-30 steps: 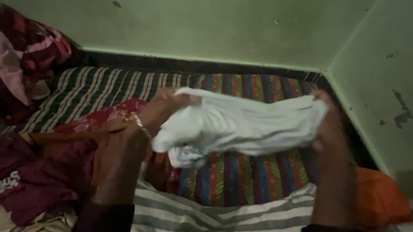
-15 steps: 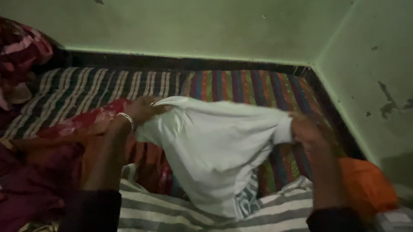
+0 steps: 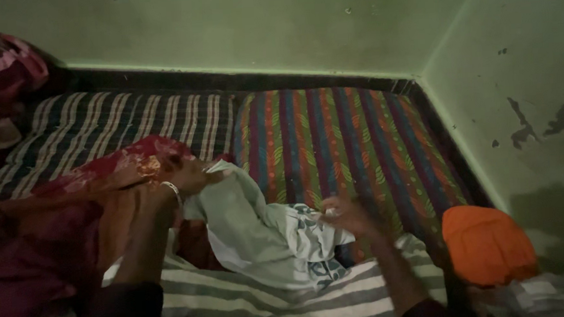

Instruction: The person folds a white shirt on a mattress by turning the sleeves and sides inward, then buttons and begins to fold a checkered shirt by hand.

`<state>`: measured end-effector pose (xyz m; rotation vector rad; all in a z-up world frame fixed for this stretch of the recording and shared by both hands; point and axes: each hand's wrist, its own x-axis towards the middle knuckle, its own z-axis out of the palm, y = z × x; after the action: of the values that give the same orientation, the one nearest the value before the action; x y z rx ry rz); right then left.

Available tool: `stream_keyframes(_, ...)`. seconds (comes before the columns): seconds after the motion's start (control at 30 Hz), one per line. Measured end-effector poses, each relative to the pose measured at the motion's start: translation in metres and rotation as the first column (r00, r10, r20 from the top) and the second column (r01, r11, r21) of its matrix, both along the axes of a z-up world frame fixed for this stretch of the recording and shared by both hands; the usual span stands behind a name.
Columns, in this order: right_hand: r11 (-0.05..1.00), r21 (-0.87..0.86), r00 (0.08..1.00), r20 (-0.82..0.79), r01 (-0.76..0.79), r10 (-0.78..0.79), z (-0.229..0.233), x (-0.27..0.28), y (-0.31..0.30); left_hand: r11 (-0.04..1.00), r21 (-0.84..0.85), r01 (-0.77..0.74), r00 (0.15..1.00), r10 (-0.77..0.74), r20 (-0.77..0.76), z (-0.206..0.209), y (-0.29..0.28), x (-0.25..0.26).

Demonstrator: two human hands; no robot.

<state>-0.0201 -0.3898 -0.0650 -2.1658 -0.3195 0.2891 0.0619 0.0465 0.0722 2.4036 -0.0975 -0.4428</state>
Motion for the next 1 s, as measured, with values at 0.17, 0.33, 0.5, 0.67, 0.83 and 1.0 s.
stream_keyframes(0.17,0.791,-0.603,0.993,0.1,0.105,-0.055,-0.018,-0.061,0.079,0.919,-0.34,-0.2,0.973,0.146,-0.178,-0.013,-0.006,-0.015)
stream_keyframes(0.33,0.816,-0.438,0.877,0.451,0.377,-0.164,-0.096,-0.013,0.032,0.96,-0.268,-0.078,0.993,0.051,-0.107,0.002,0.003,-0.021)
stream_keyframes(0.5,0.711,0.078,0.703,0.103,0.699,-0.703,-0.053,0.022,-0.043,0.963,-0.269,-0.016,0.989,-0.025,-0.147,0.033,0.022,-0.023)
stream_keyframes(0.67,0.902,-0.037,0.881,-0.199,0.431,-0.429,0.1,-0.033,-0.085,0.92,0.091,0.38,0.921,-0.386,0.052,0.05,0.072,-0.019)
stream_keyframes(0.83,0.969,0.233,0.835,-0.513,-0.087,0.198,0.208,-0.076,-0.12,0.881,-0.338,0.331,0.876,-0.42,-0.236,0.113,0.081,-0.052)
stream_keyframes(1.0,0.843,-0.025,0.69,-0.561,0.538,-0.457,0.226,-0.037,-0.106,0.922,-0.075,0.38,0.924,-0.382,-0.02,0.166,0.032,-0.031)
